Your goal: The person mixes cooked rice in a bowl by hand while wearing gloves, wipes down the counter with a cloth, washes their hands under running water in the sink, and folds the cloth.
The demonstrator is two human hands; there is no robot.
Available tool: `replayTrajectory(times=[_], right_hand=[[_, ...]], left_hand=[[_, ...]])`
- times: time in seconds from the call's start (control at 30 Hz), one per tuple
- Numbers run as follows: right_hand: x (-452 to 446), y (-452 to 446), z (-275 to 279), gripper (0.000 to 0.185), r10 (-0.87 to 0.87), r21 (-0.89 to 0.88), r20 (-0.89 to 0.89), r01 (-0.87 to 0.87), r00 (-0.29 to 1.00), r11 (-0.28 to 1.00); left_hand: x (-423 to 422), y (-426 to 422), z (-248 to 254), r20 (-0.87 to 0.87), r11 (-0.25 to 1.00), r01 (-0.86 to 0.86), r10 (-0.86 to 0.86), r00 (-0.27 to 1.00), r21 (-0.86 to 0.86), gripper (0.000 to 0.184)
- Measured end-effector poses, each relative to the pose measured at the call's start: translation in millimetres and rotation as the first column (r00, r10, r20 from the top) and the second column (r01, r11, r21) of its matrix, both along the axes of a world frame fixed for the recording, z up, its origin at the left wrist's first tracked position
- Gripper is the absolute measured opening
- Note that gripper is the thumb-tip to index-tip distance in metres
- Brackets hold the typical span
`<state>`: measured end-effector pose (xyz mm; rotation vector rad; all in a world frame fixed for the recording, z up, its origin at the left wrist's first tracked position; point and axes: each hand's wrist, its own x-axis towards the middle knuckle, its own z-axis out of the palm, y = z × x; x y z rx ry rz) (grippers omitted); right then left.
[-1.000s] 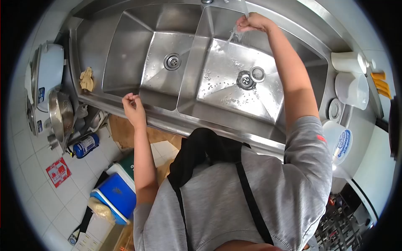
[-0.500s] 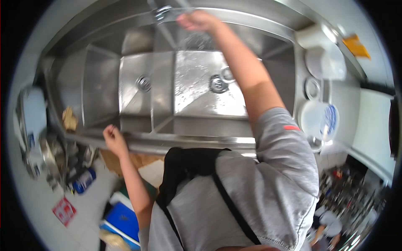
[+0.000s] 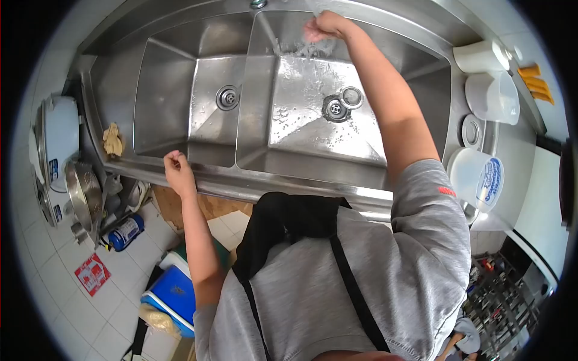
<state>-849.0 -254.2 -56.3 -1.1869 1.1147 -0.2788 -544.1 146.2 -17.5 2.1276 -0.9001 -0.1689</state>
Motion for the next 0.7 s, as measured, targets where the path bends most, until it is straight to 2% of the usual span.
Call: replayTrajectory(times=[0.07, 0.13, 0.2, 0.27, 0.3, 0.33, 0.37, 0.4, 0.43, 0.5, 0.53, 0.57, 0.67, 0.7], right_hand=[[-5, -5, -28, 0.02, 0.159, -0.188, -0.265, -0.213, 0.951, 0.959], [-11, 5, -35, 0.018, 0.332, -0.208, -0.371, -0.426, 0.867, 0.88], [-15, 13, -72, 0.016, 0.268, -0.202, -0.391, -0.366, 0.881, 0.908], [-33, 2, -147, 0.015, 0.41, -0.368, -0.427, -0.569, 0.806, 0.735], [-39, 15, -155, 0.016, 0.324, -0.395, -0.463, -0.519, 0.825, 0.758], [-47, 18, -183, 0.018, 0.349, -0.421, -0.659, -0.711, 0.666, 0.563], [-54, 20, -212, 0.02, 0.292, -0.396, -0.819, -0.855, 0.494, 0.336], [-65, 24, -250, 0.028, 0.345, -0.343, -0.789, -0.831, 0.508, 0.439], [-68, 45, -240, 0.032, 0.279, -0.177, -0.779, -0.624, 0.562, 0.761], [-96, 59, -329, 0.056, 0.14, 0.023, -0.853, -0.233, 0.503, 0.972], [-91, 82, -253, 0.062, 0.155, 0.178, -0.917, 0.031, 0.368, 0.984], [-91, 93, -248, 0.059, 0.111, 0.156, -0.932, 0.106, 0.346, 0.982], [-93, 91, -293, 0.051, -0.114, -0.044, -0.867, 0.153, 0.486, 0.987], [-95, 95, -296, 0.04, -0.296, -0.244, -0.762, 0.169, 0.575, 0.955]], left_hand=[[-2, 1, 2, -0.014, 1.0, -0.011, 0.011, 1.0, 0.005, 0.01], [0, -2, 1, -0.042, 1.0, -0.016, 0.015, 0.999, -0.022, 0.008], [2, 2, -2, -0.086, 0.998, -0.021, 0.016, 0.996, -0.059, 0.006], [3, 0, -5, -0.133, 0.993, -0.033, 0.018, 0.991, -0.113, 0.005], [3, 2, -5, -0.158, 0.99, -0.039, 0.017, 0.987, -0.136, 0.005], [3, 1, -5, -0.15, 0.991, -0.031, 0.01, 0.989, -0.134, 0.005], [2, 1, -5, -0.153, 0.991, -0.034, 0.013, 0.988, -0.133, 0.005], [2, 0, -5, -0.155, 0.991, -0.036, 0.015, 0.988, -0.129, 0.004], [2, 0, -5, -0.156, 0.992, -0.035, 0.016, 0.988, -0.124, 0.004], [0, 0, -3, -0.183, 0.99, -0.037, 0.012, 0.983, -0.132, 0.002], [-1, 1, -2, -0.194, 0.99, -0.042, 0.016, 0.981, -0.133, 0.002], [-1, -2, -2, -0.203, 0.989, -0.046, 0.017, 0.979, -0.138, 0.002], [3, -1, -1, -0.22, 0.992, -0.056, 0.03, 0.975, -0.113, 0.002], [1, -1, -1, -0.228, 0.993, -0.059, 0.035, 0.973, -0.101, 0.003]])
